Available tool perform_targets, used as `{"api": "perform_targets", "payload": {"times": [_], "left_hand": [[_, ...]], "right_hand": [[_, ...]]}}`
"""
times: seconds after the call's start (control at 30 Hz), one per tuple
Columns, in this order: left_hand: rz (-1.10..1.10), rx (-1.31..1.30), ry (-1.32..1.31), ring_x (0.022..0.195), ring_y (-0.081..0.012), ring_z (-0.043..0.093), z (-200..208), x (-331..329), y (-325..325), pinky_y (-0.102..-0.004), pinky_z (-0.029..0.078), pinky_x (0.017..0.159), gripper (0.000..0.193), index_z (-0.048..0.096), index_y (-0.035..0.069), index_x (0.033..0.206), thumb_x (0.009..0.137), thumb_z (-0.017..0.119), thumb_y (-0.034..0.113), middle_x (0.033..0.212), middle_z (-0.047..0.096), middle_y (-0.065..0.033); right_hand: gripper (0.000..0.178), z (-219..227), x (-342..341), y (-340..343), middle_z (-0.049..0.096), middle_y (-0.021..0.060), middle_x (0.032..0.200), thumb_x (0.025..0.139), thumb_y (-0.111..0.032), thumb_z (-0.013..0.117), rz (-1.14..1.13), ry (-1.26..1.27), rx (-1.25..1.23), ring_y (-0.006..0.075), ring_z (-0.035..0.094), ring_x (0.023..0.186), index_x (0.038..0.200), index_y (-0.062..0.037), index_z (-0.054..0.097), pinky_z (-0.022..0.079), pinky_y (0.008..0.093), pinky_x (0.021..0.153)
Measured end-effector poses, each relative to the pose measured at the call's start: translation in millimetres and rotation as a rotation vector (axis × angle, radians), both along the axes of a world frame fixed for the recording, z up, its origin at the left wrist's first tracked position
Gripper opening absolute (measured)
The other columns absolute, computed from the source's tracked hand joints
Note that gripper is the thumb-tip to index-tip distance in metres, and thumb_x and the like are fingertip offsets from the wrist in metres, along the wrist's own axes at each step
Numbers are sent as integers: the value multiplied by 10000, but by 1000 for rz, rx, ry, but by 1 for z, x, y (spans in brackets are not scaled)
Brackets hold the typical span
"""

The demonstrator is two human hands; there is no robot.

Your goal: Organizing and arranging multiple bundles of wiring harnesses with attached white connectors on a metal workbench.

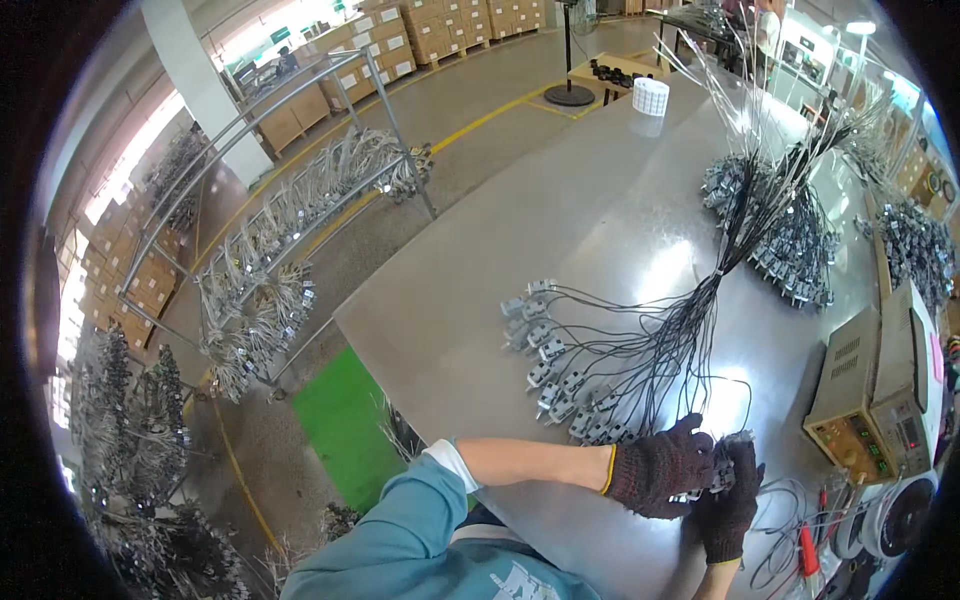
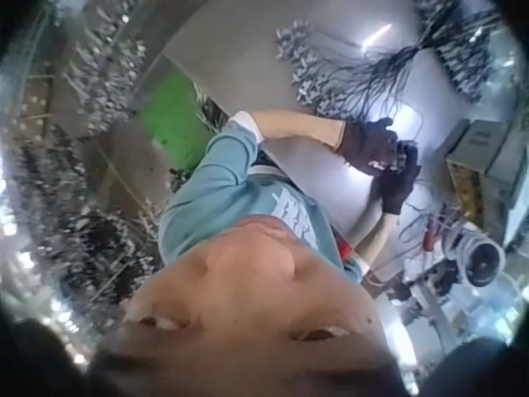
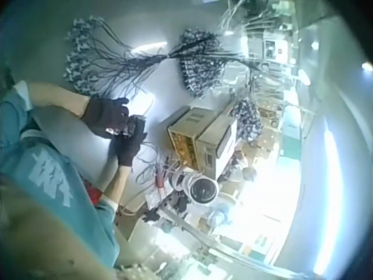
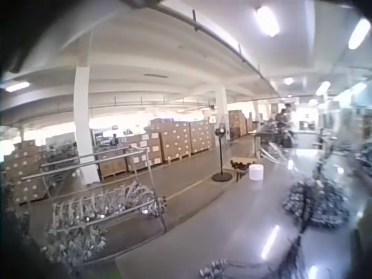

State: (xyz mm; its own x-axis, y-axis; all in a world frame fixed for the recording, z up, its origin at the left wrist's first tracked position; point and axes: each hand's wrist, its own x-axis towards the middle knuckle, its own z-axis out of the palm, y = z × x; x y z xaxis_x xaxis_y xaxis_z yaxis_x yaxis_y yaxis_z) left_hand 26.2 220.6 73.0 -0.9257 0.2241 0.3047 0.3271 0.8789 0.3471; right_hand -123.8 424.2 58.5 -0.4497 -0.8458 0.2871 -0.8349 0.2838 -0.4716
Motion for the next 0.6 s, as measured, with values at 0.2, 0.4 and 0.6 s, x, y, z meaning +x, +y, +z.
{"api": "perform_targets", "payload": {"times": [0.2,0.4,0.6], "left_hand": [[34,112,443,1315,-360,573,-7,-1,6,-578,383,1148,807,625,42,1393,739,822,470,1432,596,-181],[-95,74,29,1499,-395,473,-6,2,3,-601,322,1235,878,519,26,1562,845,752,476,1644,479,-212],[-18,50,387,1316,-376,584,-27,-2,9,-573,381,1158,801,590,30,1465,801,774,438,1429,602,-188]], "right_hand": [[777,61,10,-1,502,207,1645,823,8,756,127,37,330,417,450,1547,1559,-100,531,282,584,1302],[465,75,-30,11,745,169,1350,881,64,654,121,-241,122,333,680,1321,1325,-58,721,492,477,1132],[577,26,-51,-20,728,157,1381,973,-123,762,-27,-127,-60,259,693,1255,1520,-45,596,546,411,1039]]}}
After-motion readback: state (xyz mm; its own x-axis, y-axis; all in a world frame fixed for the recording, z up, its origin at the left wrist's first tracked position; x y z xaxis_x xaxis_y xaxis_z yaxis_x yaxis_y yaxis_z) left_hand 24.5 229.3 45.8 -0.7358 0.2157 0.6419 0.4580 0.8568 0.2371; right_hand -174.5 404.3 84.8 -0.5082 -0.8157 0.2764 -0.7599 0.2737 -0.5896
